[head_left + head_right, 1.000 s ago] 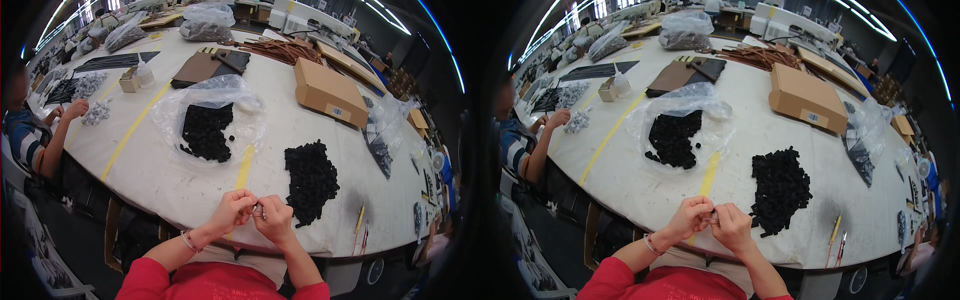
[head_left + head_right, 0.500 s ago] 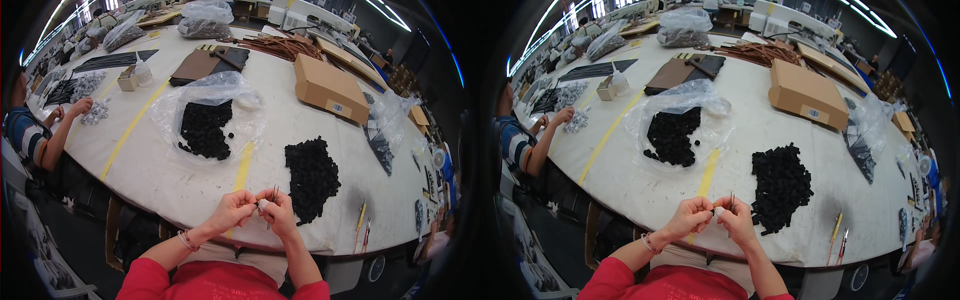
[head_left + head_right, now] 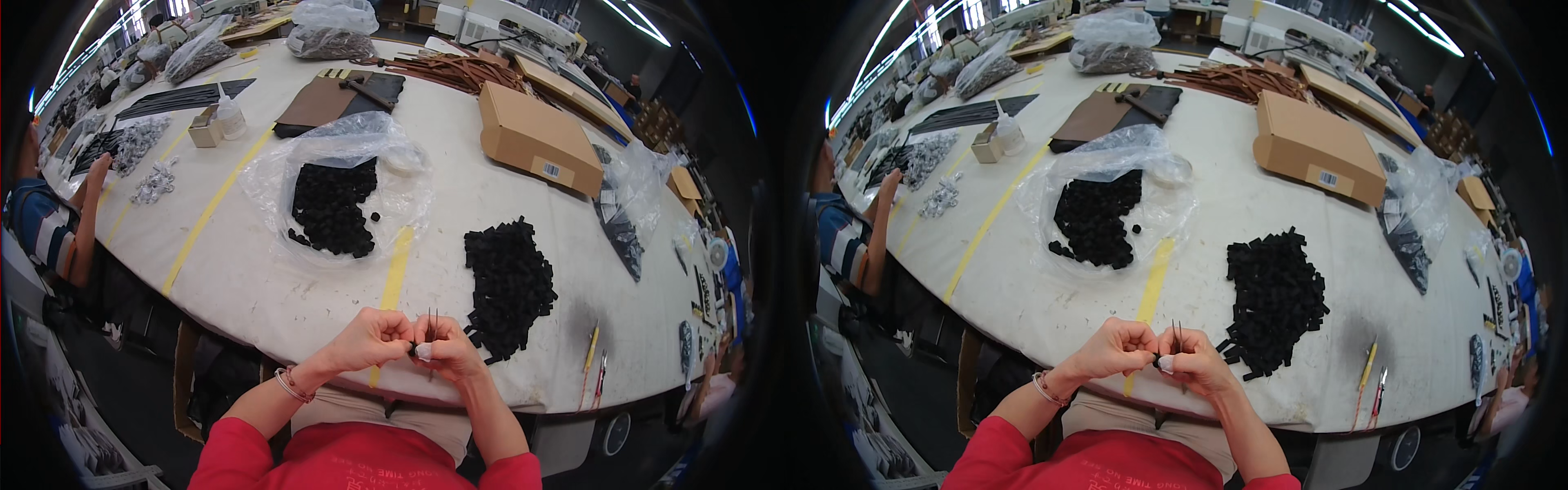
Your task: The person assembles small black plastic and metal components at a work table using tweezers.
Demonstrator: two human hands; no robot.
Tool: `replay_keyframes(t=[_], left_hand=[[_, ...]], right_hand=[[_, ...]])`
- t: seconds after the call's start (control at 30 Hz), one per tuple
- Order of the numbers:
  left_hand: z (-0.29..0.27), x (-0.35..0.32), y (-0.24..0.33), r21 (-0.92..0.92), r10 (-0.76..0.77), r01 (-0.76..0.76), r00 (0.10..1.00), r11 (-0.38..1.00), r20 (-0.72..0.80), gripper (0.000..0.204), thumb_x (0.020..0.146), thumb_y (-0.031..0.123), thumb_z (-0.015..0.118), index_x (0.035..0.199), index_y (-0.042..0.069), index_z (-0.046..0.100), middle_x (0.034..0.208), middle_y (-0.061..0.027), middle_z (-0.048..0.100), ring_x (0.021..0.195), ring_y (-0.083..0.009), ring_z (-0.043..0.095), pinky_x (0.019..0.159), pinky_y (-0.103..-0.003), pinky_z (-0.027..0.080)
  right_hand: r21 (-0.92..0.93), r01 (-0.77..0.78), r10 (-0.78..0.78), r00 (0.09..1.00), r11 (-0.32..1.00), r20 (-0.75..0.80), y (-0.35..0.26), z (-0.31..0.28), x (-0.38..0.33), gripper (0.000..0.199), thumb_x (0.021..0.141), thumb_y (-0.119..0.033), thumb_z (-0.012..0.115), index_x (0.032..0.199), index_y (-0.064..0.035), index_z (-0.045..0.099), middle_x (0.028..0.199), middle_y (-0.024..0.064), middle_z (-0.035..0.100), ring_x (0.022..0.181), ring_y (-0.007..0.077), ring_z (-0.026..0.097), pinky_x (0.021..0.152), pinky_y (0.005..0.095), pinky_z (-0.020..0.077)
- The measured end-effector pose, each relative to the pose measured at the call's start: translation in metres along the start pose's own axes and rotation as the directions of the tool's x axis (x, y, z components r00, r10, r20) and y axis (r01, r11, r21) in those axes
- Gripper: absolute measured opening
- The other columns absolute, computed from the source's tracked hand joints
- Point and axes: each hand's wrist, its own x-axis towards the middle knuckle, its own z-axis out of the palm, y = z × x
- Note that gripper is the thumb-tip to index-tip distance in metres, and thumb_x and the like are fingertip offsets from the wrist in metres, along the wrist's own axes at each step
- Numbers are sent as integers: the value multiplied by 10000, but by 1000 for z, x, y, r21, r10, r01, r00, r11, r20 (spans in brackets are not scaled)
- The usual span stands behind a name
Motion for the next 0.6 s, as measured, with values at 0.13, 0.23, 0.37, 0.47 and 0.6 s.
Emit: replay_keyframes(t=[0.13, 0.23, 0.37, 0.47, 0.6], left_hand=[[11, 6, -16, 557, 429, -278, 889, 783, -160, 45, 704, -16, 550, 721, 9, 517, 577, -31, 516, 441, -105, 487, 399, -220, 371], [19, 11, -22, 900, 760, -336, 650, 279, 7, 68, 682, -27, 555, 705, 12, 504, 580, -79, 518, 432, -150, 501, 413, -256, 396], [13, 14, -27, 824, 772, -385, 629, 415, -95, 70, 698, -20, 548, 730, 18, 499, 599, -84, 528, 437, -146, 508, 393, -256, 391], [4, 9, -13, -96, 80, -120, 933, 988, -351, 66, 723, -33, 522, 763, 17, 504, 628, -71, 544, 444, -118, 504, 372, -220, 372], [5, 13, -5, -473, -116, -31, 954, 880, -277, 55, 763, -1, 460, 804, 3, 497, 618, -59, 526, 416, -90, 464, 351, -186, 337]], right_hand=[[-356, 118, -191, 966, 927, -176, -1, 9, 2, 103, 645, -2, 575, 662, -26, 476, 602, 0, 483, 473, 37, 402, 404, 173, 294], [-700, 203, -482, 847, 684, -225, 3, 16, 9, 83, 669, -5, 556, 684, -17, 475, 589, -12, 471, 479, 33, 391, 417, 174, 296], [-792, 194, -506, 847, 580, -163, -2, 22, 9, 76, 740, -47, 520, 783, -12, 469, 618, -18, 453, 522, 37, 370, 463, 179, 297], [-742, 139, -367, 918, 656, -152, -12, 22, -5, 101, 810, -105, 473, 852, -14, 461, 660, -8, 460, 572, 44, 385, 512, 183, 320], [-849, 84, -254, 965, 522, -61, -6, 7, -11, 171, 876, -174, 430, 926, -16, 475, 665, 8, 467, 595, 45, 421, 500, 190, 334]])
